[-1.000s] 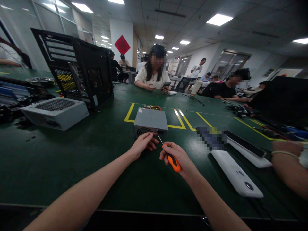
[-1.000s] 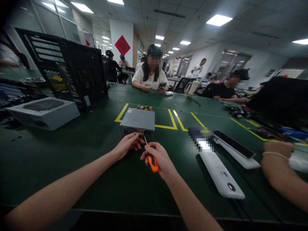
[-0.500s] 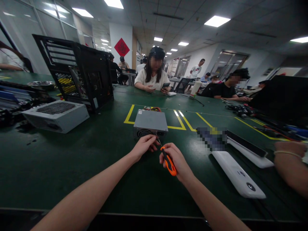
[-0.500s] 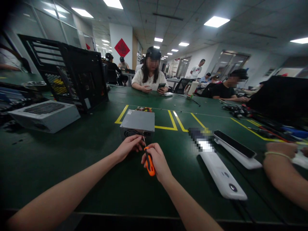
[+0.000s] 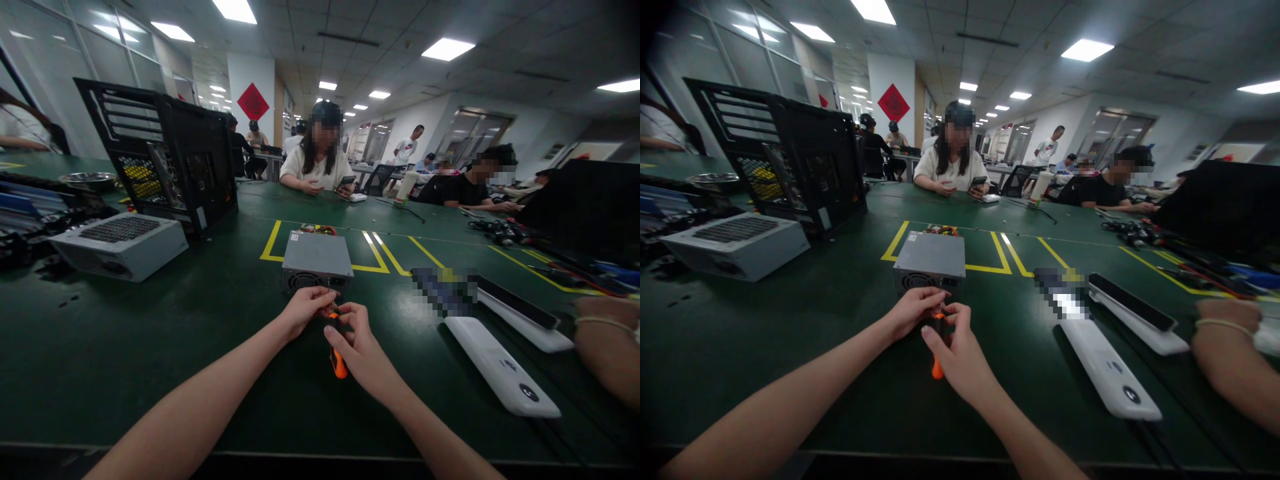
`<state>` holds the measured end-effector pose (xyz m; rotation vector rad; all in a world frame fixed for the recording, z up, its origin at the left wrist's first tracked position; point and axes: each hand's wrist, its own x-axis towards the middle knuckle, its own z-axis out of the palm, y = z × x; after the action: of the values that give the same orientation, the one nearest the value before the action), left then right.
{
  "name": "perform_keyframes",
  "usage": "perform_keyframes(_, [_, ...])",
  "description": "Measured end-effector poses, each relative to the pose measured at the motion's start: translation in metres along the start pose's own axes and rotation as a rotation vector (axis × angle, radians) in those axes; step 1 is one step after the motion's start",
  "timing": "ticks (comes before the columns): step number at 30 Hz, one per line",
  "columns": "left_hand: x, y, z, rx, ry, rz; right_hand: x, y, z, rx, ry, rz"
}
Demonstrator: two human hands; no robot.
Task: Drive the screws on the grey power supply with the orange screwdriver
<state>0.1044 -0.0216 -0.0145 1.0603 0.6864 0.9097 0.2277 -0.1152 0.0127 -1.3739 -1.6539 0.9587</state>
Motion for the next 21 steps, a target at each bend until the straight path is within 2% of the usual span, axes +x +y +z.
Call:
perform_keyframes(2, [0.001, 0.001, -0.002, -0.030, -0.024, -0.017, -0.012, -0.001, 0.004, -0.164, 0.080, -0.061])
perform_keyframes(5, [0.000, 0.001, -0.002, -0.008, -0.072, -0.004, -0.025, 0.001, 0.013, -0.432, 0.276, -0.296])
perform_keyframes(7, [-0.003, 0.001, -0.001, 0.155, -0.059, 0.064, -0.026, 0.001, 0.019, -0.582, 0.380, -0.454])
perform_keyframes(9, [-0.008, 0.003, 0.000, 0.485, 0.025, 0.236, -0.023, -0.003, 0.023, -0.689, 0.446, -0.530])
perform_keyframes(12, [-0.016, 0.010, -0.003, 1.027, 0.212, 0.630, -0.018, -0.010, 0.024, -0.713, 0.503, -0.511])
perform_keyframes(14, [-0.019, 0.017, -0.008, 1.248, 0.318, 0.838, -0.017, -0.012, 0.023, -0.636, 0.556, -0.441])
perform_keyframes(15, [-0.020, 0.020, -0.011, 1.327, 0.362, 0.897, -0.017, -0.011, 0.022, -0.584, 0.589, -0.400])
perform_keyframes(18, [-0.018, 0.025, -0.018, 1.530, 0.416, 0.917, -0.020, -0.006, 0.022, -0.477, 0.665, -0.353])
perform_keyframes(21, [-0.017, 0.026, -0.019, 1.643, 0.428, 0.848, -0.022, 0.000, 0.024, -0.558, 0.595, -0.425])
